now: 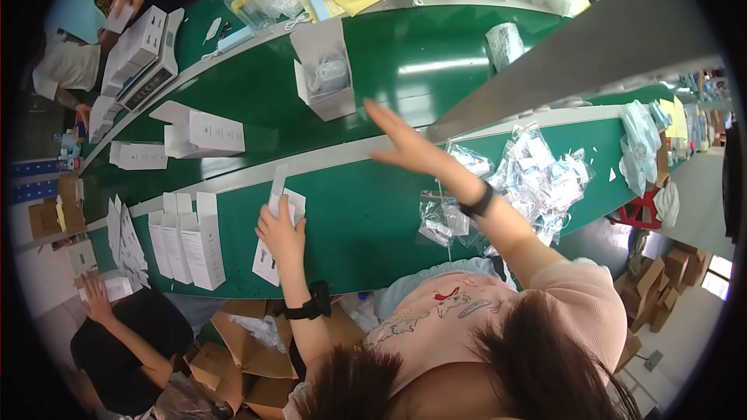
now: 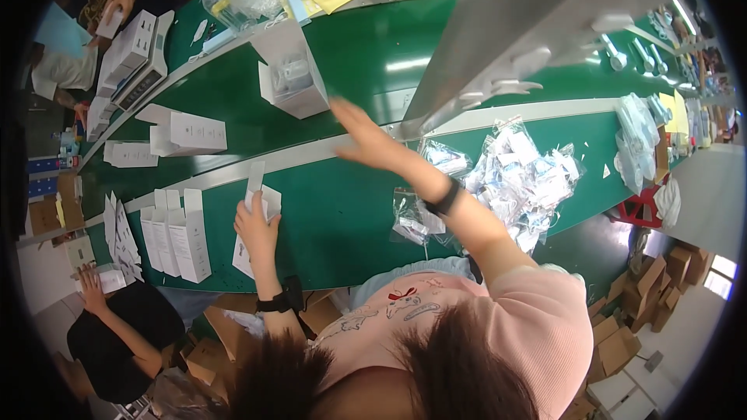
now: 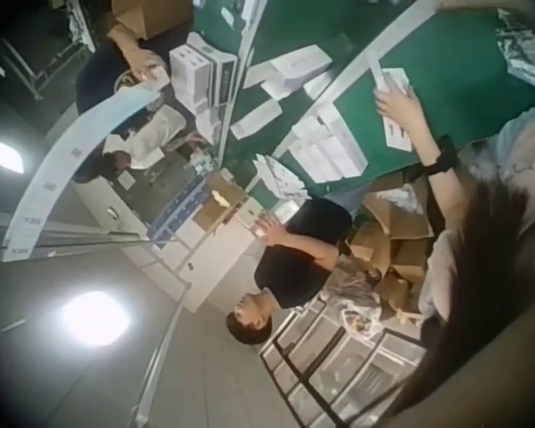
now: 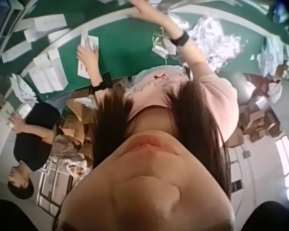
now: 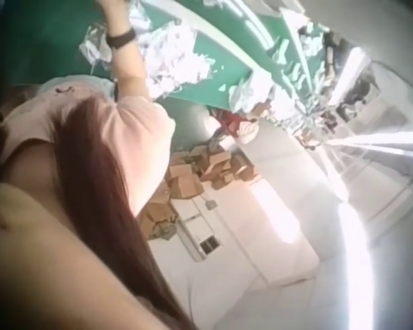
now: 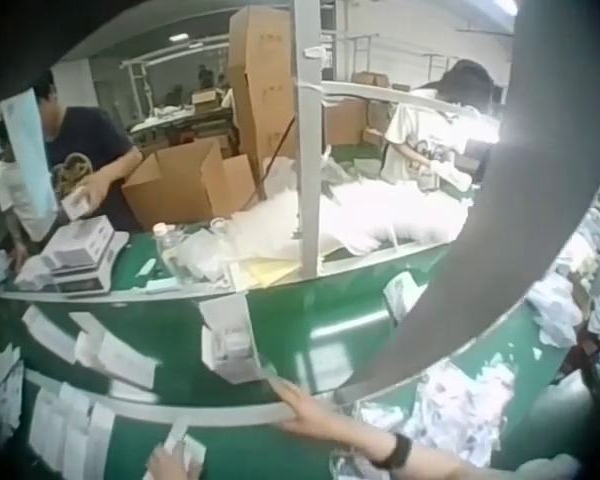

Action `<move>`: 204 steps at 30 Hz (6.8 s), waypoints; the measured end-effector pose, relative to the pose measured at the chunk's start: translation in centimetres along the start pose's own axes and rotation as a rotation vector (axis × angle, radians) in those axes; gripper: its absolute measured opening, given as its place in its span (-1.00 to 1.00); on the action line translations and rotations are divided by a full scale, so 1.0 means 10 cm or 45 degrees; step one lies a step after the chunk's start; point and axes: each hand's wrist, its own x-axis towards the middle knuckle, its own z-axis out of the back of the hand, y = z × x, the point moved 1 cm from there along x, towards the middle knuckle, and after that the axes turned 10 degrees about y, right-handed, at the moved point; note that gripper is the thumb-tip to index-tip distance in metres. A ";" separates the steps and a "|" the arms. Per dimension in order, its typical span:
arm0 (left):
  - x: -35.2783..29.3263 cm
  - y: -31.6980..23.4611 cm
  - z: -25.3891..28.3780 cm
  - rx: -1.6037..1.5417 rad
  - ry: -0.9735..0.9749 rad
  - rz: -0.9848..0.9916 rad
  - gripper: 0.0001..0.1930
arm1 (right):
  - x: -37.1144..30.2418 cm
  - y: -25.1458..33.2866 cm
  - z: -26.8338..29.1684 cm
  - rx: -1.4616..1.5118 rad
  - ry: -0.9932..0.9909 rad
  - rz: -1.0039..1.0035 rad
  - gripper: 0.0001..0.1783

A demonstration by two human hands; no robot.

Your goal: The person packages items by hand, placing a bubble-wrapped device and a small plastic bag into a white box. They repeat this process with several boxes, occasionally moving items on the table to reach the packaging.

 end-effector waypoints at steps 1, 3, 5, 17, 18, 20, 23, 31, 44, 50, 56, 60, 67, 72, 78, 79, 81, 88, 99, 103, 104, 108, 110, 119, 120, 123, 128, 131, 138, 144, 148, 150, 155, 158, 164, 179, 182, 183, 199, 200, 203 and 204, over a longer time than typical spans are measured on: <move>-0.01 0.00 0.05 -0.005 0.006 0.015 -0.25 | -0.29 0.06 0.19 0.181 0.418 -0.093 -0.28; -0.06 -0.15 0.32 -0.314 0.046 -0.050 -0.24 | -0.75 0.12 0.78 0.384 1.260 -0.296 -0.43; -0.10 -0.30 0.49 -0.469 0.076 -0.075 -0.24 | -1.00 -0.19 1.25 0.453 1.179 -0.477 -0.56; -0.04 -1.23 0.65 -1.013 -0.013 -0.718 -0.17 | -0.26 -2.58 2.53 -0.468 -0.235 -1.732 -0.28; -0.05 -1.26 0.62 -1.030 -0.010 -0.731 -0.18 | -0.28 -2.62 2.46 -0.466 -0.228 -1.728 -0.28; -0.07 -1.30 0.56 -1.067 -0.006 -0.750 -0.19 | -0.32 -2.67 2.24 -0.458 -0.218 -1.243 -0.22; -0.10 -1.31 0.50 -1.058 -0.122 -0.776 -0.23 | -0.53 -2.69 2.10 -0.452 -0.231 -0.980 -0.24; -0.07 -1.40 0.17 -1.195 -0.386 -0.780 -0.31 | -1.28 -1.42 1.65 0.967 -1.162 -0.210 -0.55; -0.23 -1.86 0.08 -0.688 -0.457 -0.603 -0.21 | -0.63 1.17 0.59 0.900 -1.496 0.241 -0.50; -0.35 -1.94 -0.25 -1.441 -0.546 -0.617 -0.22 | -0.49 0.92 0.29 -0.324 -1.011 0.402 -0.48; -0.45 -1.78 -0.24 -1.688 -0.608 -0.507 -0.23 | -1.21 0.54 0.38 -0.159 -0.535 0.280 -0.60; -0.59 -1.83 -0.06 -1.889 -0.811 -0.798 -0.21 | -1.71 -0.29 0.52 -0.508 -0.464 -0.368 -0.56; -0.61 -1.67 -0.14 -1.234 -0.637 -0.741 -0.35 | -1.91 -0.71 0.50 -0.864 0.048 -0.711 -0.49; -0.67 -1.70 0.13 -1.008 -0.390 -0.624 -0.73 | -1.89 -0.90 0.49 -0.401 -0.055 -0.728 -0.52; -0.56 -1.73 0.23 -1.148 -0.348 -0.426 -0.84 | -1.81 -0.91 0.58 -0.258 -0.011 -0.445 -0.56; -0.53 -1.72 0.24 -1.198 -0.331 -0.358 -0.83 | -1.70 -0.66 0.66 -0.011 -0.197 -0.316 -0.55; -0.48 -1.71 0.22 -1.245 -0.314 -0.282 -0.82 | -1.49 -0.11 0.73 0.245 -0.372 -0.185 -0.54; -0.34 -1.85 0.15 -1.157 -0.464 -0.385 -0.82 | -0.94 0.62 0.54 -0.357 -0.508 0.569 -0.59; -0.21 -1.65 0.05 -1.466 -0.420 -0.494 -0.80 | -0.99 0.27 0.48 -0.593 0.001 0.362 -0.29; 0.17 -0.68 0.16 -0.700 -0.869 -0.222 -0.40 | -0.86 -0.04 0.38 -0.035 -0.099 0.374 0.00; 0.30 -0.29 0.10 -0.306 -1.027 -0.058 -0.17 | -0.86 -0.14 0.32 0.162 -0.111 0.327 0.10; 0.47 0.65 -0.13 0.374 -0.001 0.689 0.04 | -0.68 -0.40 -0.20 0.479 0.092 0.258 0.20; 0.29 1.00 -0.37 0.317 -0.202 0.589 0.01 | -0.50 -0.29 -0.18 0.600 0.043 0.244 0.18; -0.44 -1.71 -0.68 -0.042 0.166 0.104 0.06 | 0.37 -0.74 0.37 0.323 -0.809 -0.023 0.12; -0.53 -1.84 -0.74 -0.084 0.305 -0.003 0.06 | 0.33 -0.77 0.31 0.340 -0.814 -0.043 0.12; -0.45 -1.96 -0.81 -0.433 0.157 -0.335 0.05 | 0.06 -0.95 0.43 0.217 -0.930 -0.143 0.09; -0.20 -1.57 -1.01 -1.056 0.196 -0.363 -0.09 | -1.06 -0.62 0.36 0.579 -0.287 -0.016 -0.47; -0.19 -1.71 -1.05 -1.588 0.586 -0.205 -0.21 | -2.14 -0.44 0.99 0.610 -0.315 -0.046 -0.81; -0.32 -1.98 -0.82 -1.801 0.556 -0.121 -0.38 | -4.27 -1.52 2.85 -0.595 -1.427 -0.890 -0.58; -0.05 -1.60 -0.87 -1.878 0.985 0.041 -0.43 | -5.48 -2.32 4.18 -1.410 -1.160 -1.664 -0.18; -0.10 -1.78 -0.85 -1.934 0.864 0.173 -0.42 | -5.79 -2.64 4.80 -1.330 -0.921 -1.956 -0.27; -0.16 -1.90 -0.87 -1.923 0.820 0.150 -0.42 | -5.93 -2.70 4.86 -1.072 -0.579 -2.064 -0.34; 0.00 -1.94 -0.87 -1.820 0.934 0.115 -0.41 | -5.16 -2.65 4.16 -0.967 -0.314 -1.871 -0.41; -0.11 -2.09 -0.85 -1.791 0.928 0.122 -0.40 | -5.01 -2.34 3.80 -0.743 -0.398 -1.430 -0.48; -0.13 -2.16 -0.93 -1.919 0.720 0.076 -0.40 | -6.17 -2.30 3.80 -1.443 -0.340 -1.434 -0.49; -0.20 -2.17 -0.99 -1.967 0.653 0.068 -0.44 | -3.68 -1.64 3.38 -0.730 0.161 -0.577 -0.62; -0.23 -2.14 -1.03 -1.957 0.620 0.133 -0.45 | -3.46 -1.82 3.07 -0.795 0.534 -0.791 -0.61; -0.25 -2.13 -1.05 -1.995 0.614 0.109 -0.45 | -3.45 -1.81 3.01 -0.798 0.618 -0.891 -0.57; -0.38 -1.85 -0.87 -2.428 0.425 -0.088 -0.33 | -3.50 -1.00 3.76 0.003 -0.538 -0.895 -0.11; -0.40 -1.81 -0.79 -2.483 0.364 -0.082 -0.29 | -3.41 -0.77 3.68 0.002 -0.522 -0.888 -0.11; -0.41 -1.86 -0.38 -2.480 0.312 -0.269 -0.24 | -3.03 -0.13 3.21 0.354 -0.326 -0.658 -0.07; -0.43 -1.89 -0.26 -2.457 0.303 -0.359 -0.22 | -2.91 -0.01 2.94 0.356 -0.270 -0.684 -0.07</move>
